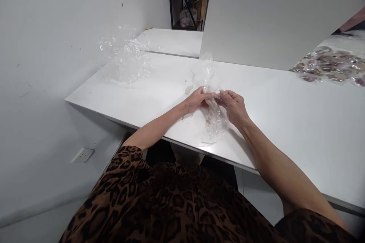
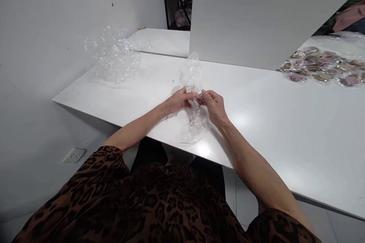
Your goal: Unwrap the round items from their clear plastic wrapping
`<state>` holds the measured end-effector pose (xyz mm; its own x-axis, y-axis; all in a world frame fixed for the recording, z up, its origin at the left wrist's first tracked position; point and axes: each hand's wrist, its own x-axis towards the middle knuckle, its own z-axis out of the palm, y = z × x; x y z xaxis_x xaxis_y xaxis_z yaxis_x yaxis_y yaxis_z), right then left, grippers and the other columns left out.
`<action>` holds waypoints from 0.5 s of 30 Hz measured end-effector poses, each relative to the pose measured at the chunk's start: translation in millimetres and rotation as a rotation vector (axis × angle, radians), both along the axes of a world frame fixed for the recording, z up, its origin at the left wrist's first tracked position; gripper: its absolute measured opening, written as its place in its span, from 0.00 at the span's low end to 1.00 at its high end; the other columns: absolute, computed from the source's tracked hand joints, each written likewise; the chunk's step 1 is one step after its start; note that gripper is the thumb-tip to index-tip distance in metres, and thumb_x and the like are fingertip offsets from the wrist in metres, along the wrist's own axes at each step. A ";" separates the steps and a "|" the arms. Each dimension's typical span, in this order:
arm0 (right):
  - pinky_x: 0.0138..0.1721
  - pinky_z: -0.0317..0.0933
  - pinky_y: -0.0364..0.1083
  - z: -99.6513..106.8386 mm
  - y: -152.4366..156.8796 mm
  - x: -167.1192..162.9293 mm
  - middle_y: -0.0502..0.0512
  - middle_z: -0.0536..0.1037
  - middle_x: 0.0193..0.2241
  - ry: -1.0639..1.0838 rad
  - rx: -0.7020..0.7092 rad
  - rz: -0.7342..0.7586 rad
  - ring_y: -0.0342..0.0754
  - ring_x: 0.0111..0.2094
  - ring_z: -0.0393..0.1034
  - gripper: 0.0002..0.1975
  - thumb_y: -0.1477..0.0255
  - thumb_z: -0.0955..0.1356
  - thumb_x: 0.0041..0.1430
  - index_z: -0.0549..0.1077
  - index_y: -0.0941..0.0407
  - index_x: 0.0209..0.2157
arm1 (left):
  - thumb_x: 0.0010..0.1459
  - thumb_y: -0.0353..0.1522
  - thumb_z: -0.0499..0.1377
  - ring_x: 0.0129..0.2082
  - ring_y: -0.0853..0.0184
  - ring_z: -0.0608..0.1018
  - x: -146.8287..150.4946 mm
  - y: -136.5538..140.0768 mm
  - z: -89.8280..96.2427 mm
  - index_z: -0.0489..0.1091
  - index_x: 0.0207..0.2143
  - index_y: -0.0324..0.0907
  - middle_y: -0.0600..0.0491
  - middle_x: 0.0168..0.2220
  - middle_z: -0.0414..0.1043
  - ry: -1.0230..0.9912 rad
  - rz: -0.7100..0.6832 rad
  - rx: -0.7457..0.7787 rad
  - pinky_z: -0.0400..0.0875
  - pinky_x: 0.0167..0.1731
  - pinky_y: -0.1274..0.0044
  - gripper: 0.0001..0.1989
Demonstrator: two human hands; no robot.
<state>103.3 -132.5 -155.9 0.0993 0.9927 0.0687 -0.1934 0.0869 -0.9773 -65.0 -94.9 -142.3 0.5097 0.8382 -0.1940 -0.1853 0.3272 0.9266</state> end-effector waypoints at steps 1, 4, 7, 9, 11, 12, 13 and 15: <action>0.34 0.70 0.48 -0.6 0.8 0.7 0.49 0.75 0.24 0.017 -0.020 0.003 0.45 0.28 0.70 0.28 0.44 0.80 0.42 0.73 0.52 0.25 | 0.59 0.34 0.70 0.36 0.65 0.78 0.5 0.4 -0.8 0.65 0.58 0.39 0.49 0.38 0.75 -0.012 0.022 -0.017 0.72 0.46 0.66 0.28; 0.32 0.69 0.47 -0.8 0.7 2.0 0.50 0.78 0.29 -0.004 -0.067 0.017 0.46 0.31 0.73 0.26 0.44 0.79 0.46 0.75 0.51 0.30 | 0.60 0.31 0.68 0.35 0.67 0.77 0.8 0.7 -1.6 0.62 0.61 0.42 0.51 0.38 0.75 -0.022 0.102 -0.010 0.73 0.46 0.67 0.29; 0.30 0.68 0.45 -1.5 -1.3 0.9 0.50 0.79 0.32 -0.124 -0.024 0.026 0.45 0.31 0.72 0.24 0.49 0.81 0.45 0.77 0.52 0.33 | 0.56 0.28 0.70 0.36 0.67 0.78 -0.3 0.1 0.7 0.61 0.63 0.44 0.51 0.40 0.76 0.008 0.120 0.052 0.73 0.47 0.68 0.35; 0.30 0.67 0.45 -2.2 -0.8 1.7 0.49 0.78 0.28 -0.153 0.011 0.006 0.44 0.29 0.70 0.24 0.50 0.82 0.44 0.76 0.53 0.29 | 0.54 0.25 0.70 0.37 0.68 0.79 -2.1 0.6 3.3 0.62 0.64 0.43 0.51 0.41 0.76 0.003 0.097 0.051 0.74 0.48 0.69 0.37; 0.30 0.68 0.45 -1.2 1.7 6.0 0.50 0.78 0.26 -0.095 0.025 -0.042 0.44 0.28 0.71 0.25 0.49 0.81 0.46 0.73 0.53 0.26 | 0.54 0.22 0.69 0.37 0.68 0.79 -4.8 2.5 5.4 0.61 0.65 0.42 0.50 0.41 0.77 -0.026 0.071 0.004 0.74 0.48 0.70 0.38; 0.30 0.69 0.45 0.4 3.4 9.4 0.50 0.79 0.27 -0.045 0.028 -0.067 0.44 0.29 0.73 0.25 0.49 0.80 0.47 0.72 0.53 0.26 | 0.54 0.20 0.67 0.37 0.68 0.80 -6.3 4.0 6.0 0.61 0.66 0.41 0.50 0.40 0.78 -0.045 0.068 -0.032 0.74 0.48 0.70 0.39; 0.30 0.71 0.45 2.9 5.2 13.3 0.51 0.81 0.30 0.008 0.031 -0.086 0.45 0.31 0.75 0.24 0.50 0.80 0.49 0.71 0.53 0.27 | 0.54 0.18 0.66 0.37 0.68 0.80 -7.6 5.6 6.1 0.59 0.67 0.40 0.49 0.40 0.78 -0.062 0.071 -0.073 0.75 0.48 0.71 0.40; 0.30 0.72 0.45 9.6 7.8 21.1 0.51 0.83 0.33 0.095 0.043 -0.106 0.45 0.32 0.77 0.23 0.50 0.78 0.54 0.69 0.52 0.29 | 0.54 0.17 0.65 0.37 0.67 0.81 -9.2 8.5 5.1 0.55 0.69 0.39 0.48 0.40 0.78 -0.091 0.083 -0.153 0.76 0.47 0.71 0.42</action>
